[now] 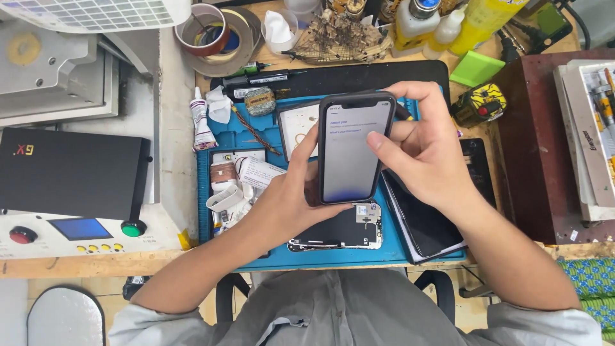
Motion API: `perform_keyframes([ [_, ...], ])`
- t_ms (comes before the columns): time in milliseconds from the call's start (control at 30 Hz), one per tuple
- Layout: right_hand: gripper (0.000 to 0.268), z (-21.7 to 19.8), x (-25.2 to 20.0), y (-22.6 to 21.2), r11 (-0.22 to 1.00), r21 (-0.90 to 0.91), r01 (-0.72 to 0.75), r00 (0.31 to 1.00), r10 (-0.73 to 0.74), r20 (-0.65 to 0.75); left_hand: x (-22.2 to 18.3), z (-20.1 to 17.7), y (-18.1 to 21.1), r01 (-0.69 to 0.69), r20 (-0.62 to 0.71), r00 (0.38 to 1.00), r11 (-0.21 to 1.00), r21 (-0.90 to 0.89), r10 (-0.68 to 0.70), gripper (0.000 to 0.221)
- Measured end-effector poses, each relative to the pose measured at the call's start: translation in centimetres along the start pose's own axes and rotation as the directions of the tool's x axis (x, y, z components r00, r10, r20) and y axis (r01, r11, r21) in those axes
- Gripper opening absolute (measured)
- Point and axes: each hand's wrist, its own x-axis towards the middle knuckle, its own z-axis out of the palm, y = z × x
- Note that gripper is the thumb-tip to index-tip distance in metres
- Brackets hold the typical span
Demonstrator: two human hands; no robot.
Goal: Testing and configuring smartphones on an electronics repair workbench, including typing and menu navigation.
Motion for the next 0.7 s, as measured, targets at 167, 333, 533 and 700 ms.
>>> perform_keyframes([
  [167, 0.043, -0.2, 0.0, 0.2, 0.999, -0.02, 0.038, 0.999, -0.037, 0.018, 0.0, -0.2, 0.4, -0.003, 0.0, 1.0, 0.999, -0.032, 0.003, 0.125],
  [333, 0.043, -0.4, 0.0, 0.2, 0.999, -0.014, 0.047, 0.998, -0.046, 0.048, 0.1, 0.2, -0.8, -0.038, -0.003, 0.999, 0.999, 0.017, 0.038, 0.127],
  [533, 0.052, -0.4, 0.1, 0.2, 0.993, 0.104, 0.05, 0.992, -0.061, 0.108, 0.0, -0.2, -0.1, -0.05, -0.029, 0.998, 0.998, -0.04, 0.049, 0.124],
  [700, 0.067, 0.0, -0.1, -0.1, 0.992, 0.128, -0.004, 0.974, -0.026, 0.226, 0.0, -0.3, -0.3, -0.099, -0.086, 0.993, 0.983, -0.154, 0.086, 0.127],
])
